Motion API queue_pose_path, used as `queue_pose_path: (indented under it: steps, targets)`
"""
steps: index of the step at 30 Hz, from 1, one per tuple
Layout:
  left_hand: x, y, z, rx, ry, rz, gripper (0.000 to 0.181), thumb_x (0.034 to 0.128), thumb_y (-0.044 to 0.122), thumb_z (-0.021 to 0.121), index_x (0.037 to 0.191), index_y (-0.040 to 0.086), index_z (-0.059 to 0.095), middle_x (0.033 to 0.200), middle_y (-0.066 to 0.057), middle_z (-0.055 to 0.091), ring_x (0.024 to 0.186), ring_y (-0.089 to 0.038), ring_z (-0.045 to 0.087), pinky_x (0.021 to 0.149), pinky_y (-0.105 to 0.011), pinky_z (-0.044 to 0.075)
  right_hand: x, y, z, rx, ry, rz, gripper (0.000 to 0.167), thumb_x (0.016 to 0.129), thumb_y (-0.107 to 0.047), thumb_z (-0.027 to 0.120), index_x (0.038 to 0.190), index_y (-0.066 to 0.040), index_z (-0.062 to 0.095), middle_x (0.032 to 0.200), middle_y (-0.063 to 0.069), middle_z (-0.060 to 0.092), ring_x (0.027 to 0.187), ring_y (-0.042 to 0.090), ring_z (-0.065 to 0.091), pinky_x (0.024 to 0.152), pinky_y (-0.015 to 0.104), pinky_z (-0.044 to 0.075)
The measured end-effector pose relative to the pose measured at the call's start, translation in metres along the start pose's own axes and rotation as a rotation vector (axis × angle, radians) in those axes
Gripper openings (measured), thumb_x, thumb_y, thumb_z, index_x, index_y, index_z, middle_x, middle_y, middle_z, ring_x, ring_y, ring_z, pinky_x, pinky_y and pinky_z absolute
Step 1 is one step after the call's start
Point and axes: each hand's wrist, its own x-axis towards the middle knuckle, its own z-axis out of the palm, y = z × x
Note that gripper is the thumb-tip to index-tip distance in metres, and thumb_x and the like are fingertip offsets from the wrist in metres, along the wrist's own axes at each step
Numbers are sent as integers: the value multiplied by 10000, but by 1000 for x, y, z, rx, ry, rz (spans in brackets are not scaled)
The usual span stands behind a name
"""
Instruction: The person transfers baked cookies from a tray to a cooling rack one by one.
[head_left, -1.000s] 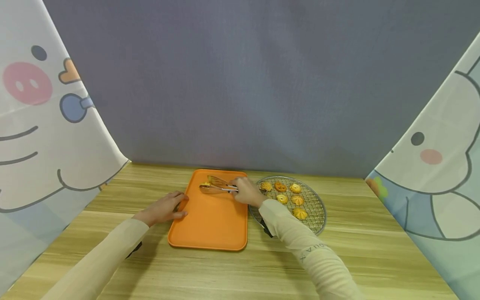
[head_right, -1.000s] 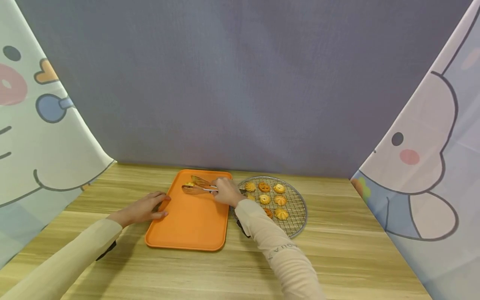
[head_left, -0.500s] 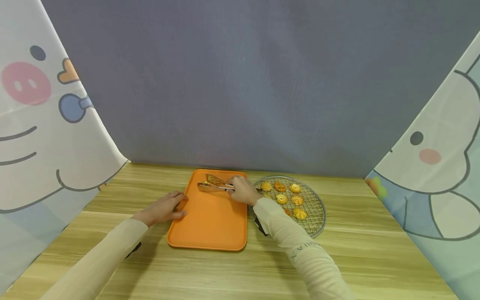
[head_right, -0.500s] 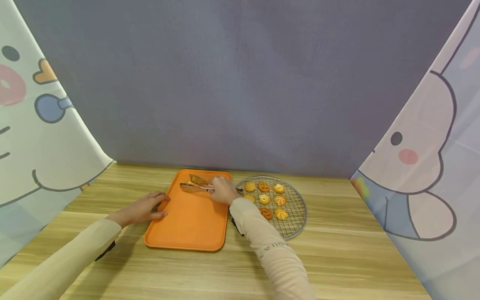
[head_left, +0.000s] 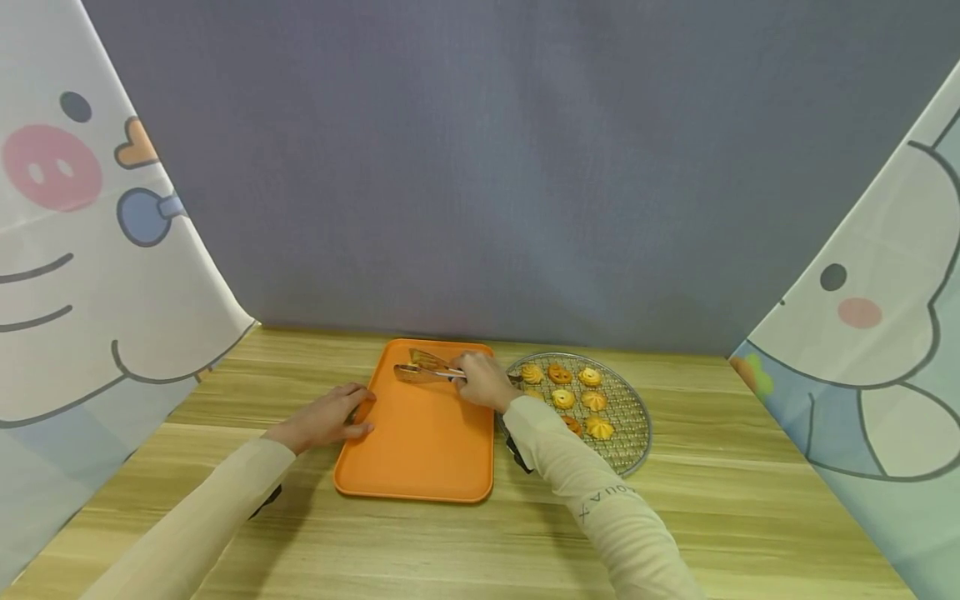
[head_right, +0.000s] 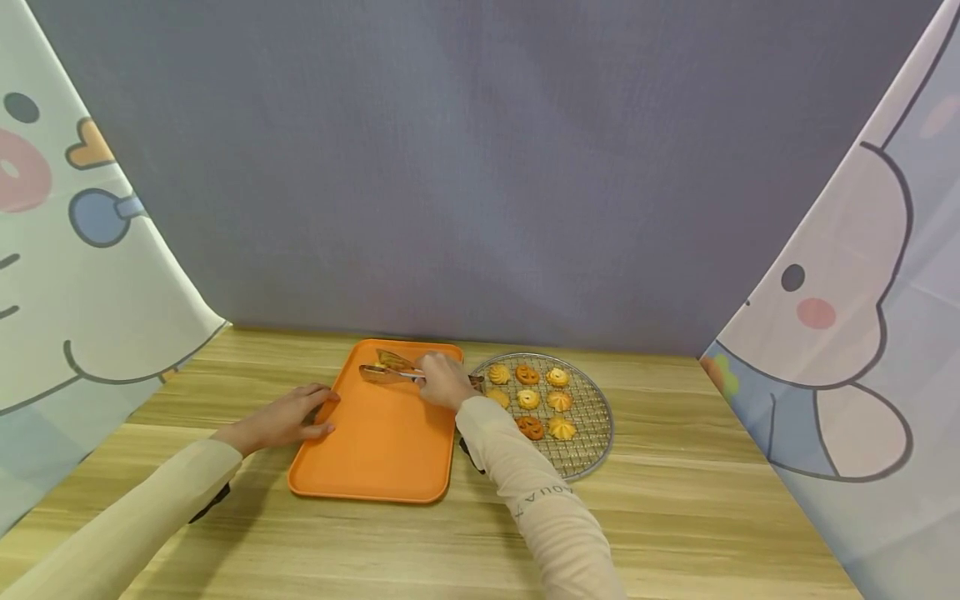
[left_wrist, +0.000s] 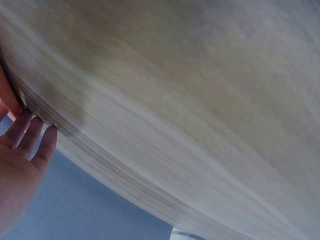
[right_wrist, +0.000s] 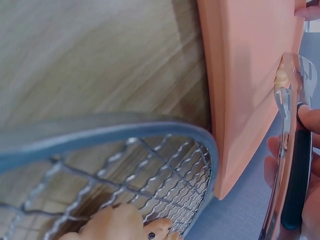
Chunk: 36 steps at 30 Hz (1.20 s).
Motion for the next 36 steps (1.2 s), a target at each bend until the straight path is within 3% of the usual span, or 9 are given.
queue_pose_path:
  steps: [13, 19, 23, 31, 36]
  targets:
    - [-1, 3, -4, -6, -18, -7, 461, 865, 310, 621, 1209, 21, 514, 1232, -220, 495, 1111, -416, 486, 885, -535, 422, 2, 0, 4, 58, 5, 12, 330, 873, -84, 583, 1202, -59, 603, 1177, 107, 612, 613, 112, 516, 478, 205, 297]
    - [0, 3, -2, -1, -17, -6, 460, 867, 303, 619, 1211, 16, 514, 1232, -224, 494, 1109, -414, 489, 885, -532, 425, 1, 1, 5, 70, 15, 12, 307, 874, -82, 576, 1177, -50, 617, 1158, 106, 618, 854, 207, 619, 552, 223, 379]
    - [0, 3, -2, -3, -21, -15, 463, 867, 305, 619, 1216, 21, 511, 1242, -225, 487, 1117, -416, 483, 888, -534, 422, 1, 2, 5, 73, 23, 12, 295, 876, -84, 572, 1165, -53, 624, 1152, 105, 620, 889, 213, 618, 560, 229, 390]
    - [0, 4, -1, -2, -7, 0, 468, 867, 307, 620, 1212, 9, 514, 1230, -229, 495, 1106, -417, 489, 880, -532, 426, 1, 3, 5, 102, 28, 34, 319, 876, -91, 585, 1192, -61, 610, 1177, 107, 615, 647, 139, 527, 470, 213, 294]
    - [0, 4, -2, -11, -7, -5, 459, 865, 296, 623, 1209, 13, 514, 1234, -226, 491, 1116, -414, 484, 889, -530, 421, 0, 4, 6, 99, 36, 42, 321, 877, -105, 590, 1196, -76, 611, 1159, 97, 623, 613, 105, 491, 449, 205, 286]
